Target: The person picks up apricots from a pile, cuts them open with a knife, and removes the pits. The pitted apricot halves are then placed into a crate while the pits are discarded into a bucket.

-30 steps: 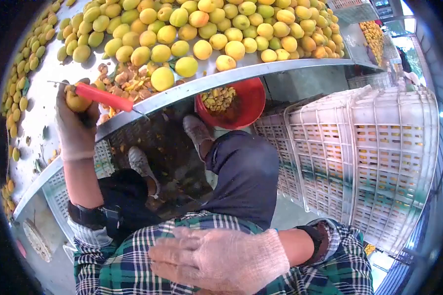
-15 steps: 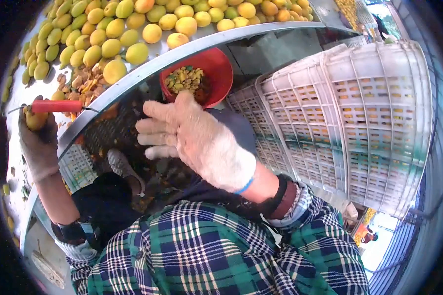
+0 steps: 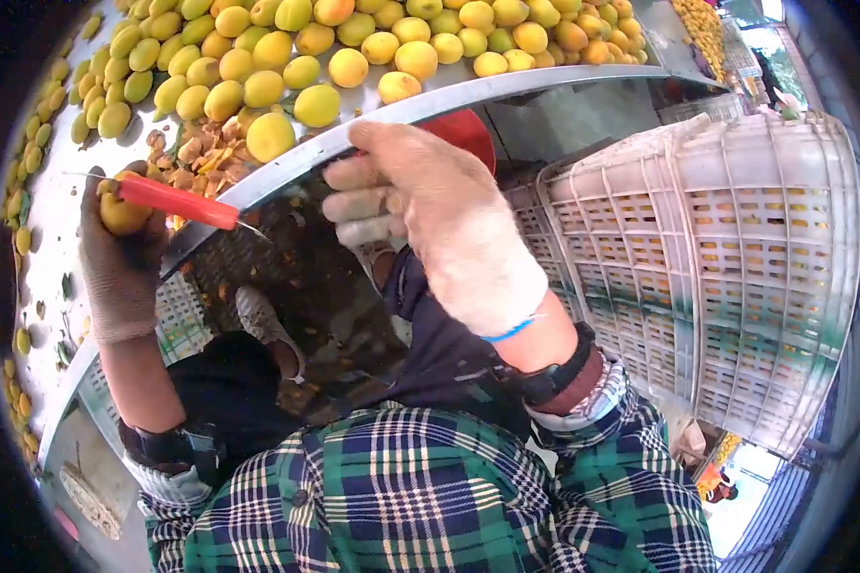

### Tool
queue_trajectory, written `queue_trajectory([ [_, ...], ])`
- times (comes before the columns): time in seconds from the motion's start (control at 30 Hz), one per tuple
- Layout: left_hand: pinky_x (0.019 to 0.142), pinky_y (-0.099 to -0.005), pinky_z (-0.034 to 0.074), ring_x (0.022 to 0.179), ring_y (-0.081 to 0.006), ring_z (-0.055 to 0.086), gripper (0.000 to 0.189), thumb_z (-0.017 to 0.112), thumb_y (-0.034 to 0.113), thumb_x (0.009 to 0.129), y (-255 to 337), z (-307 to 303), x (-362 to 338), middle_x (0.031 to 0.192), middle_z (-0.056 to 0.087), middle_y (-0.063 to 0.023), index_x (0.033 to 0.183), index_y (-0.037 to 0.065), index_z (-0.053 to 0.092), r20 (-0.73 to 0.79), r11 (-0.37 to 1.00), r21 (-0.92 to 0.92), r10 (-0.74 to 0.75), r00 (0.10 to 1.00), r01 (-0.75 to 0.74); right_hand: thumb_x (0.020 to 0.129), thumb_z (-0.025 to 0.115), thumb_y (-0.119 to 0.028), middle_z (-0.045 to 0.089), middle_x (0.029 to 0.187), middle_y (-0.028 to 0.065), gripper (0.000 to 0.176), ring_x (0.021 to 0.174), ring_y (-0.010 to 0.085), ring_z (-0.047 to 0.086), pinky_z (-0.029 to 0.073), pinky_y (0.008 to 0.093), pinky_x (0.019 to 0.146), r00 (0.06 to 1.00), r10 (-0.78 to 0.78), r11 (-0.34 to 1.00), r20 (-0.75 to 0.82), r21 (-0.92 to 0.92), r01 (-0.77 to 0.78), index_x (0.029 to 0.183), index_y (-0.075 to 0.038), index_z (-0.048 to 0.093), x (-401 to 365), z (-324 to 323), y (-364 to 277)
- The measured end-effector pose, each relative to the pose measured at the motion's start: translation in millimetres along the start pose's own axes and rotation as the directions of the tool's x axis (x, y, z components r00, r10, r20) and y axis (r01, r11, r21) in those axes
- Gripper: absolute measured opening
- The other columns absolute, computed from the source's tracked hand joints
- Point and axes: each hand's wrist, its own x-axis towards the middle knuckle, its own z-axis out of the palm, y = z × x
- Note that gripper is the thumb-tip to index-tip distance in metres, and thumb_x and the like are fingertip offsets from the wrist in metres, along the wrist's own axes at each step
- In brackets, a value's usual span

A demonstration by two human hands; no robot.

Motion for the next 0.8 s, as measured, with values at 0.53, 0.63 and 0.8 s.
queue_trajectory([
  [0.53,0.078,-0.029,0.05,0.086,-0.015,0.062,0.05,0.04,0.044,0.101,23.7,26.9,-7.4,0.099,0.065,-0.008,0.109,0.0,0.062,0.035,0.901,-0.349,-0.262,0.964,0.258,0.09,0.059,-0.02,0.061,0.106,0.0232,0.04,0.097,0.0425,0.06,0.049,0.0479,0.079,0.779,-0.476,0.336,0.408,-0.735,0.59,0.126,-0.003,0.05,60.8,105.8,34.9],
  [0.63,0.079,-0.0297,0.051,0.086,-0.0158,0.062,0.055,0.038,0.049,0.101,29.4,26.6,-8.7,0.096,0.065,-0.0087,0.107,0.0,0.062,0.047,0.921,-0.285,-0.265,0.963,0.267,0.093,0.056,-0.02,0.062,0.101,0.022,0.032,0.093,0.0417,0.061,0.05,0.0473,0.075,0.764,-0.513,0.394,0.391,-0.684,0.615,0.12,-0.004,0.051,59.4,108.4,33.6],
  [0.8,0.079,-0.0351,0.054,0.089,-0.024,0.064,0.049,0.053,0.035,0.098,8.8,19.7,-12.2,0.105,0.062,-0.0145,0.128,-0.003,0.045,0.135,0.979,-0.206,0.019,0.991,0.009,0.096,0.053,-0.023,0.063,0.086,0.02,0.024,0.082,0.0414,0.062,0.05,0.0465,0.066,0.839,-0.443,0.432,0.317,-0.744,0.509,0.112,-0.004,0.052,52.3,111.1,31.5],
])
